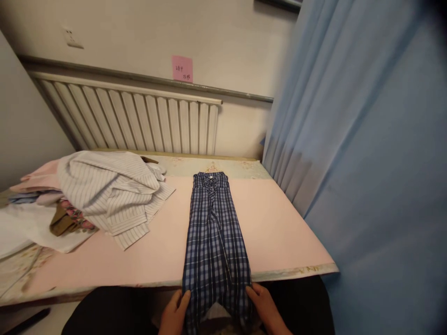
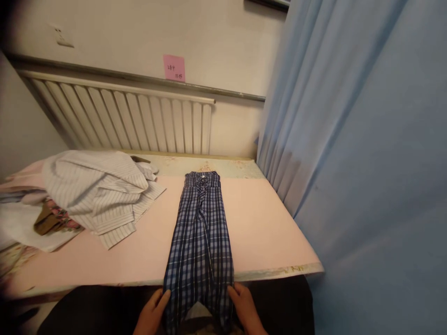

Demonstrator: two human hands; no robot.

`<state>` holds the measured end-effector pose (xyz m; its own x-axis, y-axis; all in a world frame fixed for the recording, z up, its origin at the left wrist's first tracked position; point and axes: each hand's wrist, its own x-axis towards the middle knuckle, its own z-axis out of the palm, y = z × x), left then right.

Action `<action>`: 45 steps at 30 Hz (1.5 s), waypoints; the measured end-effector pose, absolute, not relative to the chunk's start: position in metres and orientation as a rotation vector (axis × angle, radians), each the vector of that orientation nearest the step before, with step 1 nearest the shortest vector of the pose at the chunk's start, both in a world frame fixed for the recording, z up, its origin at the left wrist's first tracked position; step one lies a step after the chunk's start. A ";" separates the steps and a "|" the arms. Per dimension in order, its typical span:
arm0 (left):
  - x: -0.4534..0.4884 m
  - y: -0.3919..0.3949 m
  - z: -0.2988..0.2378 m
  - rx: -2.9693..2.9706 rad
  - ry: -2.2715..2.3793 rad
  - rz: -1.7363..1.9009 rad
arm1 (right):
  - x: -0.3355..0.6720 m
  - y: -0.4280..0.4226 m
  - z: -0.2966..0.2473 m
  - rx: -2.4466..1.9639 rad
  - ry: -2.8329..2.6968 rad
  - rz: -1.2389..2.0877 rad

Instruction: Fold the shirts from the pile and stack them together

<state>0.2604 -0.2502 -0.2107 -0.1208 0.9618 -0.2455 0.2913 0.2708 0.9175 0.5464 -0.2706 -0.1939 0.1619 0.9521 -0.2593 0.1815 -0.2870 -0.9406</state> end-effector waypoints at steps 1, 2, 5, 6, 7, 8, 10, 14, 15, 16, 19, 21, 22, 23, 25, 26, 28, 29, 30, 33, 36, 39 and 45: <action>0.261 -0.250 -0.211 1.198 1.640 0.898 | 0.546 -0.271 -0.194 -1.637 -1.100 1.202; 0.263 -0.250 -0.210 1.217 1.665 0.891 | 0.545 -0.271 -0.195 -1.642 -1.093 1.199; 0.266 -0.249 -0.210 1.261 1.696 0.860 | 0.545 -0.271 -0.194 -1.637 -1.083 1.184; 0.267 -0.249 -0.210 1.268 1.701 0.850 | 0.546 -0.271 -0.194 -1.626 -1.085 1.183; 0.268 -0.248 -0.211 1.275 1.703 0.841 | 0.546 -0.271 -0.193 -1.615 -1.086 1.186; 0.269 -0.248 -0.211 1.283 1.705 0.835 | 0.546 -0.271 -0.192 -1.606 -1.088 1.190; 0.271 -0.247 -0.213 1.295 1.714 0.838 | 0.546 -0.272 -0.191 -1.596 -1.090 1.205; 0.271 -0.249 -0.219 1.310 1.749 0.839 | 0.547 -0.273 -0.190 -1.615 -1.100 1.234; 0.271 -0.251 -0.221 1.317 1.752 0.826 | 0.547 -0.273 -0.191 -1.620 -1.102 1.240; 0.272 -0.252 -0.223 1.328 1.751 0.808 | 0.547 -0.273 -0.191 -1.621 -1.103 1.246; 0.274 -0.254 -0.226 1.349 1.780 0.730 | 0.547 -0.272 -0.193 -1.608 -1.109 1.260; 0.277 -0.255 -0.227 1.366 1.803 0.688 | 0.548 -0.271 -0.195 -1.595 -1.121 1.259; 0.278 -0.254 -0.226 1.371 1.807 0.677 | 0.548 -0.271 -0.195 -1.592 -1.126 1.259; 0.279 -0.254 -0.226 1.370 1.803 0.675 | 0.548 -0.271 -0.195 -1.590 -1.129 1.260; 0.280 -0.253 -0.226 1.343 1.780 0.694 | 0.550 -0.271 -0.195 -1.589 -1.126 1.267; 0.279 -0.253 -0.226 1.320 1.765 0.712 | 0.550 -0.271 -0.196 -1.586 -1.123 1.273; 0.275 -0.252 -0.225 1.280 1.713 0.754 | 0.552 -0.272 -0.196 -1.572 -1.114 1.282; 0.271 -0.252 -0.225 1.261 1.671 0.781 | 0.554 -0.272 -0.196 -1.563 -1.110 1.286; 0.267 -0.251 -0.225 1.239 1.621 0.809 | 0.555 -0.272 -0.197 -1.553 -1.106 1.290; 0.254 -0.249 -0.223 1.128 1.458 0.897 | 0.559 -0.273 -0.199 -1.520 -1.100 1.304; 0.247 -0.247 -0.222 0.998 1.351 0.912 | 0.561 -0.273 -0.201 -1.510 -1.126 1.303; 0.245 -0.247 -0.224 0.929 1.333 0.903 | 0.562 -0.272 -0.203 -1.525 -1.141 1.294; 0.243 -0.248 -0.233 0.922 1.275 0.912 | 0.565 -0.271 -0.215 -1.490 -1.136 1.320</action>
<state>0.2431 -0.2481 -0.2327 0.0746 0.9286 -0.3634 -0.0431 0.3671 0.9292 0.5650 -0.2705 -0.2152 0.0418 0.9674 -0.2496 0.1025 -0.2526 -0.9621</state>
